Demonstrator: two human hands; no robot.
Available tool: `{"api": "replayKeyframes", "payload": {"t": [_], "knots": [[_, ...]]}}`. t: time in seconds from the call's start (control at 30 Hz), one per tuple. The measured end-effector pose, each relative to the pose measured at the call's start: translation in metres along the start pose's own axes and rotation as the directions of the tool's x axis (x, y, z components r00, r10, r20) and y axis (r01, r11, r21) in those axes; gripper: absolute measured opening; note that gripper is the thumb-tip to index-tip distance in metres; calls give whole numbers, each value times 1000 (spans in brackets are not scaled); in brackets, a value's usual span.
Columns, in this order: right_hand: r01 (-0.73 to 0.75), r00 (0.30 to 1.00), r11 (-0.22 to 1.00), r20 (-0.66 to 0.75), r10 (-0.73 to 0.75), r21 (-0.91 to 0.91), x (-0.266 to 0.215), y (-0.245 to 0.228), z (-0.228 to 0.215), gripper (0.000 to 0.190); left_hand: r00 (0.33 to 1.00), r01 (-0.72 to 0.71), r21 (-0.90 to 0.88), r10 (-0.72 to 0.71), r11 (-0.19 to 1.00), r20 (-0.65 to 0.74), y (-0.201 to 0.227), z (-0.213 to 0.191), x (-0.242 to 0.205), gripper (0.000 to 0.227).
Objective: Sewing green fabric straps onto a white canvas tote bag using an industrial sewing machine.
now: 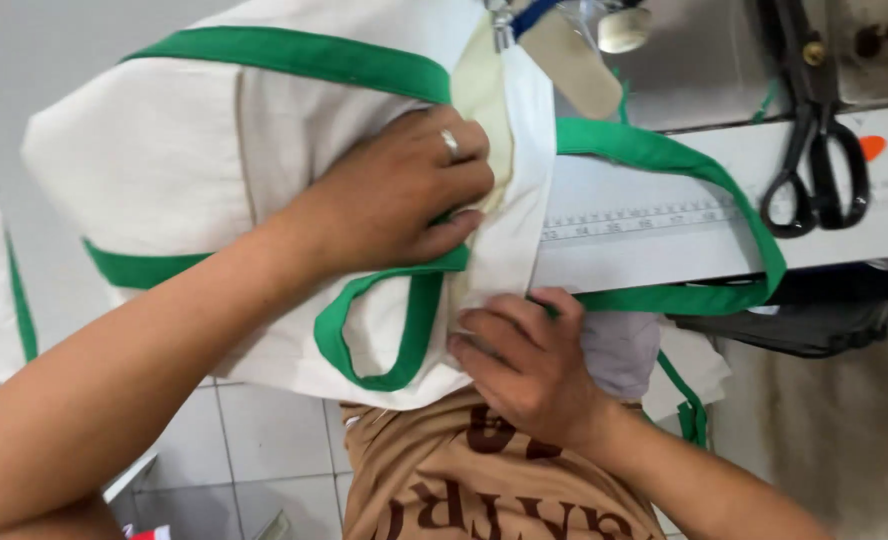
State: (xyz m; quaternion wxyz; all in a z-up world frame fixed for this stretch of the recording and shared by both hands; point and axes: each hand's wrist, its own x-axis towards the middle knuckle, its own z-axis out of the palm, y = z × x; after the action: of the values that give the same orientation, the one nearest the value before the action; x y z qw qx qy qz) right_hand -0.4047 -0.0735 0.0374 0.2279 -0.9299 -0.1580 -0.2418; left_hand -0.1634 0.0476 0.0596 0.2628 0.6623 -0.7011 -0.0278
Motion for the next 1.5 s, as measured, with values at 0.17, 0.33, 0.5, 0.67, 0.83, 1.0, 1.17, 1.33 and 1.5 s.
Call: {"api": "replayKeyframes", "payload": {"t": [0.17,0.33,0.5,0.67,0.83,1.0,1.17,1.33,1.5], "knots": [[56,971,948,204,-125,315,-21,15,-37,20,999,22,190,-31,982,44,3,7,-19,22],[43,949,943,282,-142,329,-22,20,-50,35,999,-54,236,54,970,7,10,3,-23,22],[68,986,979,136,-96,194,-33,13,-46,22,821,184,195,-259,964,509,40,-20,-5,24],[59,979,980,181,-94,191,-23,-1,-47,13,832,181,139,-227,974,507,35,-24,-1,29],[18,968,933,227,-106,360,-40,8,-51,13,738,398,78,-370,914,565,28,-46,28,26],[-108,948,910,318,-27,400,-21,6,-64,11,861,171,81,-189,982,472,23,-24,64,23],[-186,919,877,394,-4,442,-19,10,-65,11,907,-123,196,30,973,420,23,-6,46,34],[-206,901,878,434,-2,433,-26,11,-57,14,929,75,326,-185,942,322,37,21,25,63],[-209,892,882,452,-6,423,-13,11,-61,18,482,137,145,-194,980,855,58,-53,30,26]]}}
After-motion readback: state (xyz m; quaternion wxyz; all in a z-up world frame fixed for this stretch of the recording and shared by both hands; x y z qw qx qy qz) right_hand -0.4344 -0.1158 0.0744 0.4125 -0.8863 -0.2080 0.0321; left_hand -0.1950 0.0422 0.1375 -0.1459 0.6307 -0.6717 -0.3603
